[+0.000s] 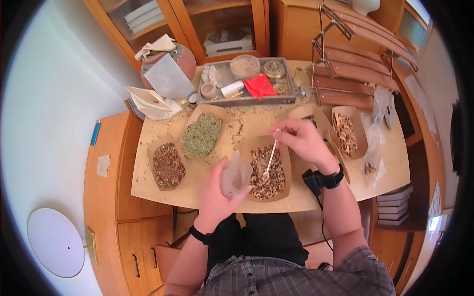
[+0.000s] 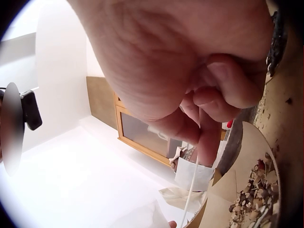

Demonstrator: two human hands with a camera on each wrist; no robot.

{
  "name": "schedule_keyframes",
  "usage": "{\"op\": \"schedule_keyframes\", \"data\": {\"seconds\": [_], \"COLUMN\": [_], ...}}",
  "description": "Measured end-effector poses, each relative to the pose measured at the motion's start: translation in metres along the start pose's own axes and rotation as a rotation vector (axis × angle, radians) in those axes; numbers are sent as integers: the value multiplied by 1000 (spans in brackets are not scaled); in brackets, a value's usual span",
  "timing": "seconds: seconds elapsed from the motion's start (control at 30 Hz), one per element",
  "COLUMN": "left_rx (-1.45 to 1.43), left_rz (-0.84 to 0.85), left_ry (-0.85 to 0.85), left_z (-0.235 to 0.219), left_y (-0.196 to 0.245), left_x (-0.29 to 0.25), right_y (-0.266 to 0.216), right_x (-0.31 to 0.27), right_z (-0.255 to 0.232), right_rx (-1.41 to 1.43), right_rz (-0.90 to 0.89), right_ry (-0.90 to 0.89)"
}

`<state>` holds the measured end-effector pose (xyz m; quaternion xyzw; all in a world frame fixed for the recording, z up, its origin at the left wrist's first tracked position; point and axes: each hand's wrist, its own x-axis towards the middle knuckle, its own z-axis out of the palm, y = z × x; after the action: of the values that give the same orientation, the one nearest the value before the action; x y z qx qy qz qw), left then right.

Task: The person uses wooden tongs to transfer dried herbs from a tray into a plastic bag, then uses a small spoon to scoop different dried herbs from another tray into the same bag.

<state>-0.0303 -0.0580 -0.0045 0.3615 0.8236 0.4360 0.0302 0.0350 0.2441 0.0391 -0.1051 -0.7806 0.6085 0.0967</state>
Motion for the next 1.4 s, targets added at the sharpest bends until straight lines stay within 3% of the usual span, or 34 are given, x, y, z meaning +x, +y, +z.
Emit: {"op": "schedule_keyframes", "data": {"seconds": [0.37, 0.67, 0.77, 0.83, 0.97, 1.07, 1.13, 1.17, 1.4], "left_rx": [67, 71, 73, 69, 53, 42, 37, 47, 74], "left_rz": [56, 66, 64, 62, 49, 38, 35, 33, 65], "left_ry": [44, 38, 34, 35, 40, 41, 42, 39, 50], "left_z": [1, 1, 1, 1, 2, 1, 1, 1, 2], "left_y": [-4, -3, -3, -3, -4, -3, -2, -1, -4], "left_x": [0, 0, 0, 0, 0, -1, 0, 0, 0], "right_y": [-14, -12, -11, -7, -6, 7, 9, 7, -11], "right_x": [-4, -9, -7, -4, 0, 4, 2, 2, -5], "right_z": [0, 9, 2, -3, -8, -3, 1, 2, 14], "right_rx": [268, 170, 196, 381, 367, 176, -219, -285, -195], "right_rz": [69, -91, -41, -104, -52, -121, -155, -153, -43], "right_ry": [176, 66, 116, 207, 322, 349, 305, 254, -46]}}
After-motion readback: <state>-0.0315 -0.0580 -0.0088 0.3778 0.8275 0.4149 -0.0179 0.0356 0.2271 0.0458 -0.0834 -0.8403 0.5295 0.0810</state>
